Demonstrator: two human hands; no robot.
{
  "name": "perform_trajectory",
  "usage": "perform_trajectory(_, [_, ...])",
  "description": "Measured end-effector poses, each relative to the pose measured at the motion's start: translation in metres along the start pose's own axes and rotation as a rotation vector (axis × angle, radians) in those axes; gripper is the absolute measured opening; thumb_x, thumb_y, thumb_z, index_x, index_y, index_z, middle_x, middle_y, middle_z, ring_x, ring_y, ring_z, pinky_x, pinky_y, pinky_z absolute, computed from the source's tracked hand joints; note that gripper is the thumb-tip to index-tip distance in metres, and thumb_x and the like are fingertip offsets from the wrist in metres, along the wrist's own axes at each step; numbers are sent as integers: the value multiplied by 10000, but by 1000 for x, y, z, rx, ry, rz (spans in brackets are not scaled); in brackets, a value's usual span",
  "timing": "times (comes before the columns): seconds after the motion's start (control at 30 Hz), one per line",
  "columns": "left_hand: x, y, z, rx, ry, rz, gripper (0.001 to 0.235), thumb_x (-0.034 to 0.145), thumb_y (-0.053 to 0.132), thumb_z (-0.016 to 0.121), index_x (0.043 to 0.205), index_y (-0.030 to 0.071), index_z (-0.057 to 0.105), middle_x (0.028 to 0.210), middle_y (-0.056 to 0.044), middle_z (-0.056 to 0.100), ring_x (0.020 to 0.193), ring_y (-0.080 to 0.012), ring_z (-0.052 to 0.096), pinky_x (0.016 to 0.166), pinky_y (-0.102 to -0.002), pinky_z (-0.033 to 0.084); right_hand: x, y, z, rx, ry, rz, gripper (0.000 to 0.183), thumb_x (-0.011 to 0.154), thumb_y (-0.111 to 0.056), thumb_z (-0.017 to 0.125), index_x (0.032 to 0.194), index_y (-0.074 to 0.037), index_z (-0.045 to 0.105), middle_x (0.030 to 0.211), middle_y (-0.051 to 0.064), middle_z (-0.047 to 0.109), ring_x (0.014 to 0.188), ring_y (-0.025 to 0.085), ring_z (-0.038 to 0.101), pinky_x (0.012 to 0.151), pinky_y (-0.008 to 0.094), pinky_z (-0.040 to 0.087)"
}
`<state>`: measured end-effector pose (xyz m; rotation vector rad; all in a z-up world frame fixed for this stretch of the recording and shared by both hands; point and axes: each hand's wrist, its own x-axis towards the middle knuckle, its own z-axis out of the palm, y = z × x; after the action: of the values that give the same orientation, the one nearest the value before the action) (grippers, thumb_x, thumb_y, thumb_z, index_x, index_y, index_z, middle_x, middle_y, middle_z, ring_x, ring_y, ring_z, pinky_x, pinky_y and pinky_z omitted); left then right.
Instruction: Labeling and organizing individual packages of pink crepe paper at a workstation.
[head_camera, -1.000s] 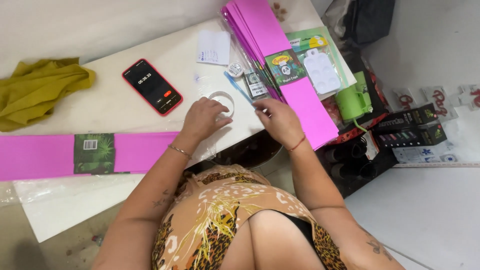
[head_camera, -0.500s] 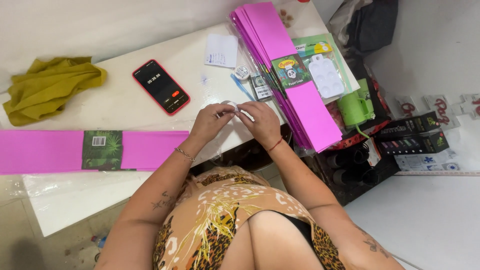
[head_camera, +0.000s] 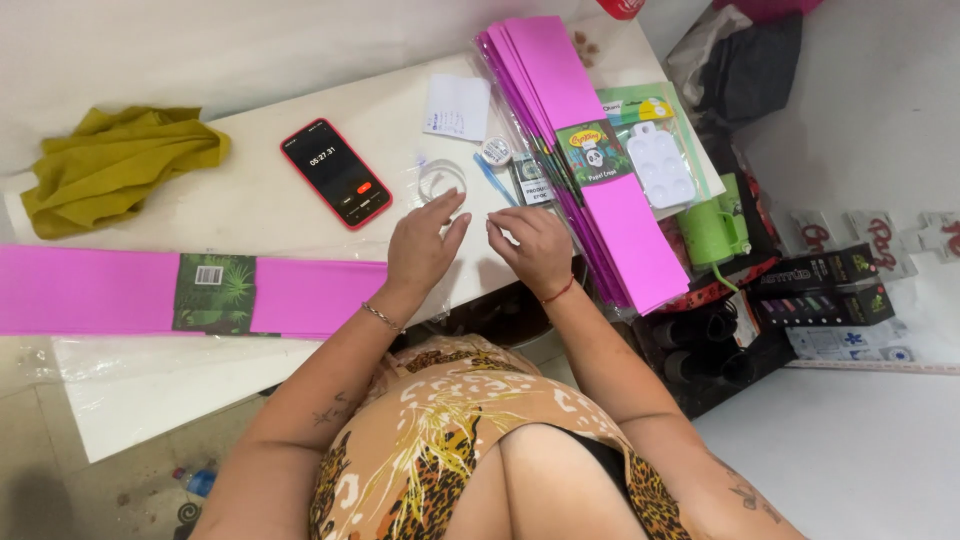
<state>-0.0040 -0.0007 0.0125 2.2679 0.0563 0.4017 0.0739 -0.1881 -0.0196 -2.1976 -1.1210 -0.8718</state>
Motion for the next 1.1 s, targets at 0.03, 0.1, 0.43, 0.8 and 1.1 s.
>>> perform_trajectory(0.03, [0,5,-7,2,8,-2,331,1056,284,584,1291,80,697,1265,-189,705,962,-323,729,914,-492,534,5,-6,-2,4,1,-7,153,855,-212,820,1002,-214,780,933,-57,740,763,146,701,716,292,564])
perform_trajectory(0.1, [1,14,-25,-353,-192,-491,556,953,678,532,1067,207,804,962,-73,783,1006,-312,733,902,-418,545,18,-20,-4,0,56,-80,148,814,-187,839,934,-221,760,911,-66,726,699,151,650,673,289,525])
perform_trajectory(0.43, [-53,-42,-83,-551,108,-645,286,861,421,754,1062,223,804,921,-23,784,962,-179,728,869,-318,540,51,-101,40,561,-234,365,353,789,-285,924,1064,-127,768,989,60,748,676,195,621,603,317,520])
perform_trajectory(0.8, [-136,-67,-177,-414,412,-663,301,1004,311,620,1211,136,750,1121,-196,745,1126,-353,683,959,-449,537,71,-196,103,771,-623,636,180,946,-263,770,1065,-128,762,1015,110,757,940,250,705,817,335,547])
perform_trajectory(1.1, [-172,-128,-193,-470,376,-766,392,976,275,651,1304,62,624,1233,-204,682,1131,-342,679,920,-451,560,59,-231,123,267,-806,376,236,909,-220,743,1131,-179,672,1061,80,763,1045,308,717,942,445,556])
